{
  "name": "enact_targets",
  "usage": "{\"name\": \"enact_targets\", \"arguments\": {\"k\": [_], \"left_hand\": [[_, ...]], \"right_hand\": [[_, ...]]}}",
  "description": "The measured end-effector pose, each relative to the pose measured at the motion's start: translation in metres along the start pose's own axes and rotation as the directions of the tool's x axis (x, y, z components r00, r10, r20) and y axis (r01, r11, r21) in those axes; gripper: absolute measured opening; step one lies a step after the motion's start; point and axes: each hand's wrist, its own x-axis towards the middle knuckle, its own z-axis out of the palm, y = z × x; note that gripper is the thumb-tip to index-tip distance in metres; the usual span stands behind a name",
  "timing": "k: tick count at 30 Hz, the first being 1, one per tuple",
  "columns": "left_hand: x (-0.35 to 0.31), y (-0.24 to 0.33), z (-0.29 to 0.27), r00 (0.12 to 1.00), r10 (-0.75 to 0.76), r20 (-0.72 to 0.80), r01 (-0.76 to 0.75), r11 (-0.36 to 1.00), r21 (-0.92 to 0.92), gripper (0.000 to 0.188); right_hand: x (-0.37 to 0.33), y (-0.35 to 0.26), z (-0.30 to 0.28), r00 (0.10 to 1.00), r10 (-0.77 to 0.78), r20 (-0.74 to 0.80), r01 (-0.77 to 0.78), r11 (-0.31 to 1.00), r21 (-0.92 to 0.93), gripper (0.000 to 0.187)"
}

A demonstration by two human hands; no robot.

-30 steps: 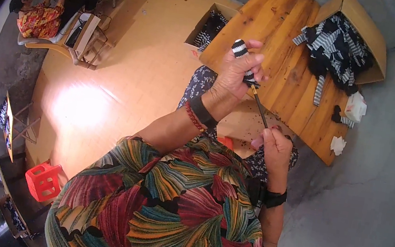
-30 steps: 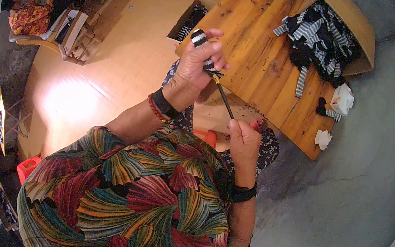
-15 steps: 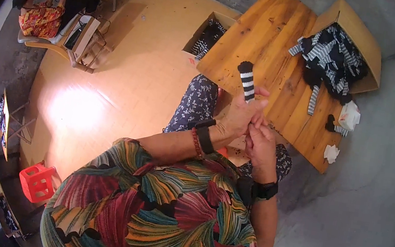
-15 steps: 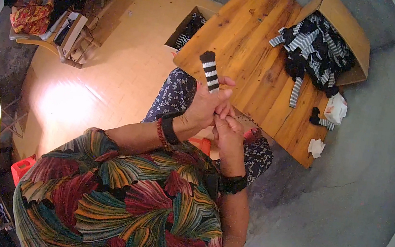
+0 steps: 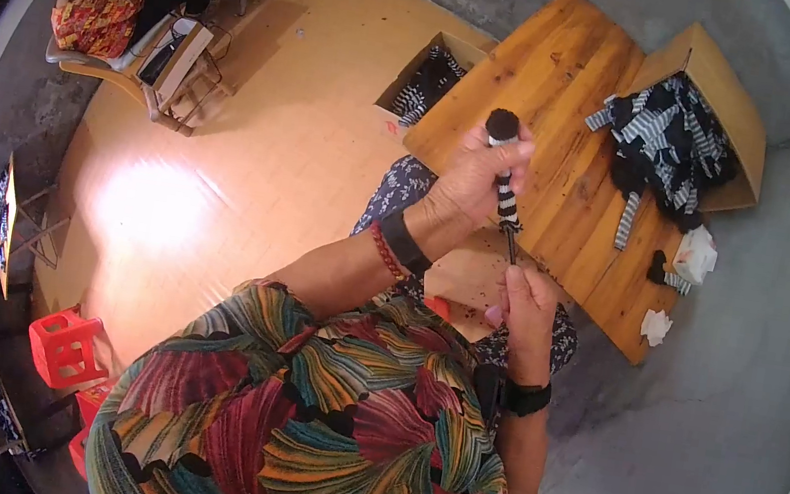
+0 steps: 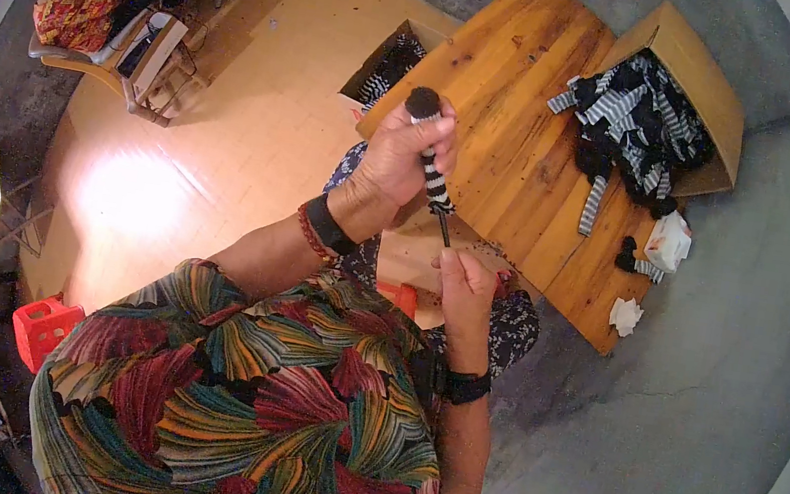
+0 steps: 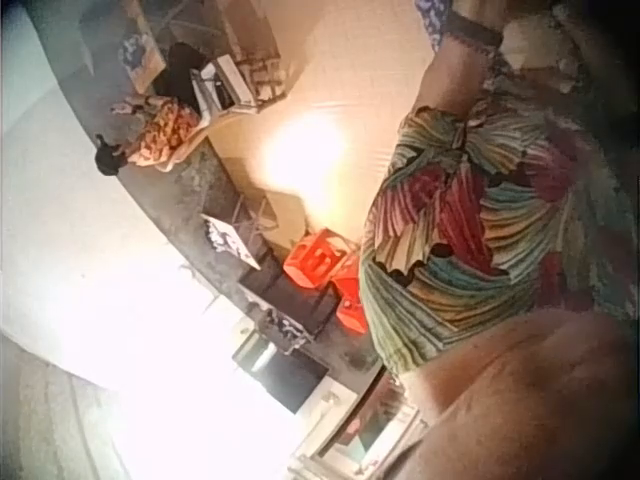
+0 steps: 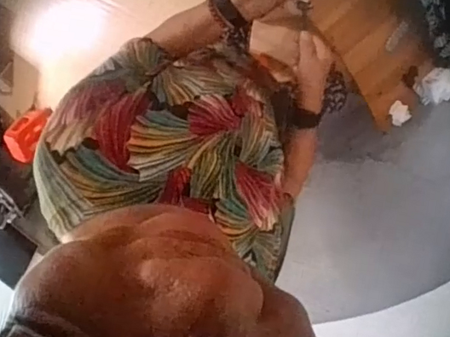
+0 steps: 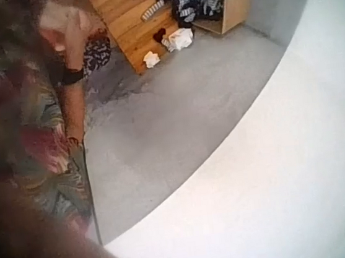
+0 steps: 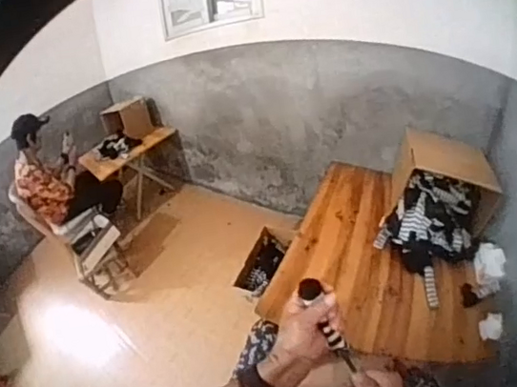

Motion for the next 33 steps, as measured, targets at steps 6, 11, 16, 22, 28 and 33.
{"name": "enact_targets", "arguments": {"k": [6,11,16,22,28,33], "left_hand": [[-0.023,-0.010,0.025,0.993,-0.112,0.044,0.115,0.991,-0.073,0.015],[-0.043,-0.020,0.027,0.962,-0.218,0.163,0.233,0.969,-0.079,0.017],[-0.047,-0.011,0.019,0.977,-0.164,0.139,0.178,0.980,-0.094,0.019],[-0.022,0.012,0.022,0.997,-0.071,0.030,0.075,0.985,-0.157,0.025],[-0.020,0.013,0.028,0.984,-0.088,0.152,0.119,0.972,-0.202,0.021],[-0.045,-0.012,0.036,0.979,-0.143,0.146,0.168,0.969,-0.181,0.026]], "right_hand": [[-0.002,-0.015,0.005,1.000,-0.008,0.008,0.007,0.993,0.120,0.025],[0.000,-0.011,0.009,0.990,0.119,0.076,-0.140,0.894,0.425,0.024],[-0.001,-0.032,0.007,0.970,0.149,0.191,-0.207,0.919,0.334,0.023],[-0.005,-0.028,0.002,0.995,0.043,0.094,-0.058,0.985,0.163,0.023],[-0.006,-0.006,-0.006,0.992,-0.120,0.045,0.119,0.993,0.008,0.022],[-0.009,-0.027,0.006,0.999,0.024,0.028,-0.030,0.969,0.246,0.020]]}}
